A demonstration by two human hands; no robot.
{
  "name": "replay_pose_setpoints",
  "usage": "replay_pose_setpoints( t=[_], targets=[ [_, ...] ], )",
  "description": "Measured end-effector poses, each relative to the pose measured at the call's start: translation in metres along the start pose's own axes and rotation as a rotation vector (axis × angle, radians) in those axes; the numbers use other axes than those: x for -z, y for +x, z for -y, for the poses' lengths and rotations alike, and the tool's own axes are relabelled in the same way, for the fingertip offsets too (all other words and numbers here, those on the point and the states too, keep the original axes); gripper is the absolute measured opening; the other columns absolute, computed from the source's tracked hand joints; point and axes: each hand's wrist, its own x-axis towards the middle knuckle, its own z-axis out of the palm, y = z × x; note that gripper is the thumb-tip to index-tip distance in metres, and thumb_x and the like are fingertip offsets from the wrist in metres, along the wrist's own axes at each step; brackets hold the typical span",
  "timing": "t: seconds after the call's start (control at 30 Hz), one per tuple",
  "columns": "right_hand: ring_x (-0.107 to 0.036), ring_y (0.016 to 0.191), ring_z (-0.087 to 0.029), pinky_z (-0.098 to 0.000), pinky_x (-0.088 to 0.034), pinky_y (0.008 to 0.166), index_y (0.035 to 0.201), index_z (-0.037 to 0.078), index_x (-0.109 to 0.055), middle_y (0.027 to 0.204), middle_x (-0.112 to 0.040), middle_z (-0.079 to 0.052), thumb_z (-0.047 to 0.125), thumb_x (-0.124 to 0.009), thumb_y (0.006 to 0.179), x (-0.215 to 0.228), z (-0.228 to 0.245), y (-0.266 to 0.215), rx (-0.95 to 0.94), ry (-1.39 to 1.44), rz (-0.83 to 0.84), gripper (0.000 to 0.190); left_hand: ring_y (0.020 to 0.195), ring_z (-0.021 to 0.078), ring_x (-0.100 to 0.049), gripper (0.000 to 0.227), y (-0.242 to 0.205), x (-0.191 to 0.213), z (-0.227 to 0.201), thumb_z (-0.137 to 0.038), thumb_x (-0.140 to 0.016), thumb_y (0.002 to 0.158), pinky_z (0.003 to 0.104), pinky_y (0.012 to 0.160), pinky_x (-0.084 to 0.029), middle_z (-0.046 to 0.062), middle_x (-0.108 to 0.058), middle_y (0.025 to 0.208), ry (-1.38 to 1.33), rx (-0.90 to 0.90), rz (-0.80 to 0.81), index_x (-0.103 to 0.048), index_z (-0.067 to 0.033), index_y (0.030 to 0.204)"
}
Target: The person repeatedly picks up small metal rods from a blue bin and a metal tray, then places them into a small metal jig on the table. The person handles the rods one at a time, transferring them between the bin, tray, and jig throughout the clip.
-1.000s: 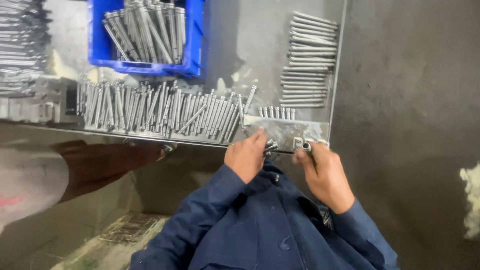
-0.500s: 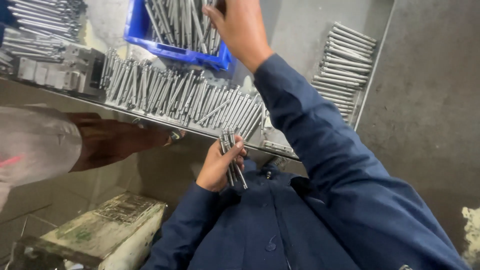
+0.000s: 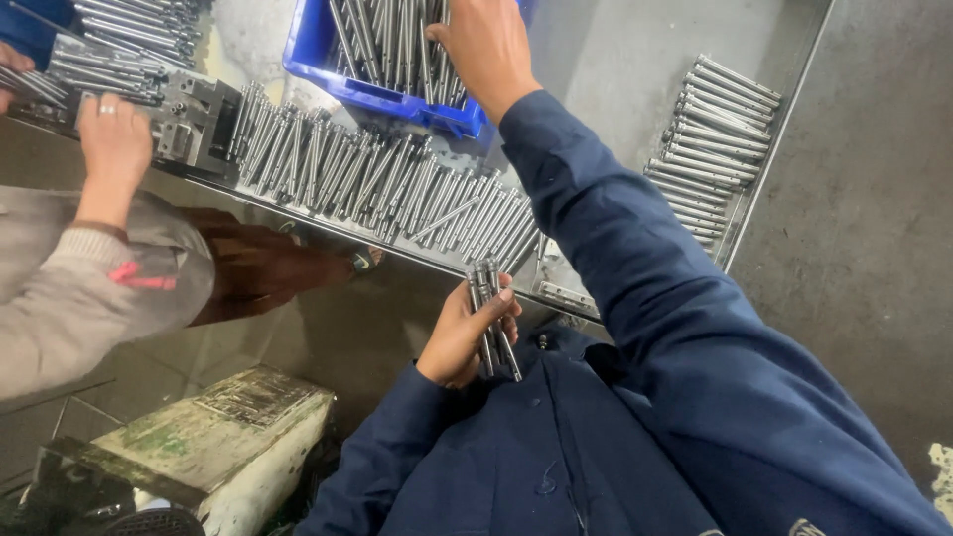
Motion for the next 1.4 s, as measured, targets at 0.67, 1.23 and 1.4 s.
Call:
replay_pose_setpoints(
  t=[0.67, 1.23, 1.4],
  targets=[
    [-0.068, 0.104, -0.052, -0.0607, -0.056, 0.084, 0.147, 0.003, -0.048, 0.121, -0.066, -0.029, 0.026, -0.062, 0.097, 0.225, 0.057, -0.281, -0.727, 0.775, 0.474, 0.057, 0.081, 0.0208, -0.072, 0.023, 0.005, -0.063, -0.007, 0.002, -0.078, 0.085, 0.039, 0.067, -0.064, 0.018, -0.074, 0.089, 0.176, -0.081, 0.002, -0.066, 0.0070, 0.104],
    [-0.054, 0.040, -0.015, -0.0270, -0.043, 0.033, 0.103, -0.009, -0.068, 0.059, -0.051, -0.007, 0.011, -0.038, 0.111, 0.243, 0.015, -0.408, -1.472, 0.857, -0.061, 0.038, 0.115, 0.0456, -0.068, 0.026, 0.010, -0.098, 0.029, 0.001, -0.068, 0.093, 0.060, 0.091, -0.059, 0.032, -0.069, 0.124, 0.064, 0.189, 0.291, -0.056, 0.0071, 0.116],
    [-0.046, 0.045, -0.009, -0.0230, -0.041, 0.031, 0.111, -0.013, -0.067, 0.066, -0.051, -0.010, 0.010, -0.037, 0.111, 0.232, 0.017, -0.413, -1.526, 0.916, -0.120, 0.038, 0.114, 0.0434, -0.069, 0.029, 0.007, -0.094, 0.025, 0.000, -0.069, 0.093, 0.059, 0.092, -0.059, 0.032, -0.069, 0.122, 0.026, 0.178, 0.243, -0.055, 0.0067, 0.118]
  ],
)
